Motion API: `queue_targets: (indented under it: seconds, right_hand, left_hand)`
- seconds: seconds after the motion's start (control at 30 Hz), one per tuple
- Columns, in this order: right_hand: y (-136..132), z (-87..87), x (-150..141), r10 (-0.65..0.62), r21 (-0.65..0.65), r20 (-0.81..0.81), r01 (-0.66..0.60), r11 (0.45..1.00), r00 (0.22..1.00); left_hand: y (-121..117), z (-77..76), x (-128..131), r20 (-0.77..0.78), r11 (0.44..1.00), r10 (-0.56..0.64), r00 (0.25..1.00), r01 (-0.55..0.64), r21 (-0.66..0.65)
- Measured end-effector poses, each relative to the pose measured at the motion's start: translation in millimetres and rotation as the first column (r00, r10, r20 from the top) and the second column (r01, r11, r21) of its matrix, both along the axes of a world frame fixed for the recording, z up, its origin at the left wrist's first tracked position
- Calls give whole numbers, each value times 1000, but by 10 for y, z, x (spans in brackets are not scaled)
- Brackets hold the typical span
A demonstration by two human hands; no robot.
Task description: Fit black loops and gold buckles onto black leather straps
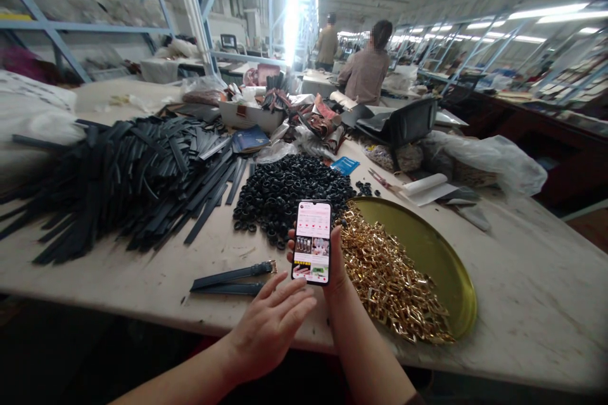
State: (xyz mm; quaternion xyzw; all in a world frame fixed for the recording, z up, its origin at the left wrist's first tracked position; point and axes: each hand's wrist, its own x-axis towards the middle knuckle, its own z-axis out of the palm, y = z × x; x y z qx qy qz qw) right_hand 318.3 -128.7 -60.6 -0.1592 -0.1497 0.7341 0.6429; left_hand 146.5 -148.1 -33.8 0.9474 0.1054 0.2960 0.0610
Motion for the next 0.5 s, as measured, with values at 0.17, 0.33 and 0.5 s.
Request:
queue_targets:
  seconds: [0.17,0.33,0.5]
  right_hand:
    - [-2,-4,6,-4,6,-1,4,1000,1000]
    - [-2,-12,13,6,22,15,-6,1000,1000]
    - [-21,-2,21,60,22,-3,-60,998,998]
  left_hand:
    - [-25,-89,28,-19,1000,11,1000,-11,20]
    - [-30,-178,36,-27,997,72,997,-72,2]
    - [0,-176,60,-46,998,66,997,-65,17]
